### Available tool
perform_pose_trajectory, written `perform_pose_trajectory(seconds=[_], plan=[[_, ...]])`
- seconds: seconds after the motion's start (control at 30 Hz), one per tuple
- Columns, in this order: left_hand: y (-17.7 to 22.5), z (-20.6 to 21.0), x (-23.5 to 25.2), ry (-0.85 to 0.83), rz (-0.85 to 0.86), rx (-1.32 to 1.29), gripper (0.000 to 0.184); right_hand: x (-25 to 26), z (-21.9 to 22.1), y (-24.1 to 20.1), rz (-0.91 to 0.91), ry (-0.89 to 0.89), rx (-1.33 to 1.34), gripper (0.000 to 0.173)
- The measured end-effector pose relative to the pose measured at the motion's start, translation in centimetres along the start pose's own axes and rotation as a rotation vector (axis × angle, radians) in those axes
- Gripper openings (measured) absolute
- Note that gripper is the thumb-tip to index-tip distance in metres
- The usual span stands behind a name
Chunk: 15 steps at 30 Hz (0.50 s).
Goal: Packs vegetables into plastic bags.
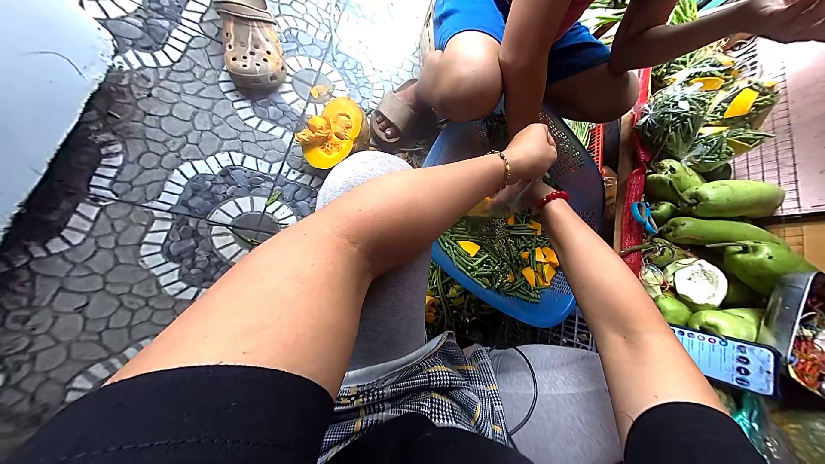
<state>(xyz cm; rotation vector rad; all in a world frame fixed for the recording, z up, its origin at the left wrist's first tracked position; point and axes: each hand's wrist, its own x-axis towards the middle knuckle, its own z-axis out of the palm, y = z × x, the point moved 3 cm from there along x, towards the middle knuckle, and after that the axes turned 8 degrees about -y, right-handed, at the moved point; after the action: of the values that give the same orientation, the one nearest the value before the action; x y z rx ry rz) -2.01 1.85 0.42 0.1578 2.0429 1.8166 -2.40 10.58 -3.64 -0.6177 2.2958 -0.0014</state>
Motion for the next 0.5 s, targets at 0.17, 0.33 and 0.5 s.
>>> perform_pose_trajectory(seconds=[0.17, 0.33, 0.5], plan=[[0.0, 0.3, -0.2, -0.032, -0.037, 0.010, 0.020, -1.6, 0.0, -1.8, -0.027, 0.099, -0.007, 0.039], [0.1, 0.1, -0.2, 0.031, -0.010, -0.177, 0.024, -0.5, 0.1, 1.5, -0.244, 0.157, 0.331, 0.037], [0.3, 0.1, -0.3, 0.026, -0.022, -0.183, 0.030, -0.6, -0.2, 0.6, -0.064, 0.006, 0.722, 0.012]])
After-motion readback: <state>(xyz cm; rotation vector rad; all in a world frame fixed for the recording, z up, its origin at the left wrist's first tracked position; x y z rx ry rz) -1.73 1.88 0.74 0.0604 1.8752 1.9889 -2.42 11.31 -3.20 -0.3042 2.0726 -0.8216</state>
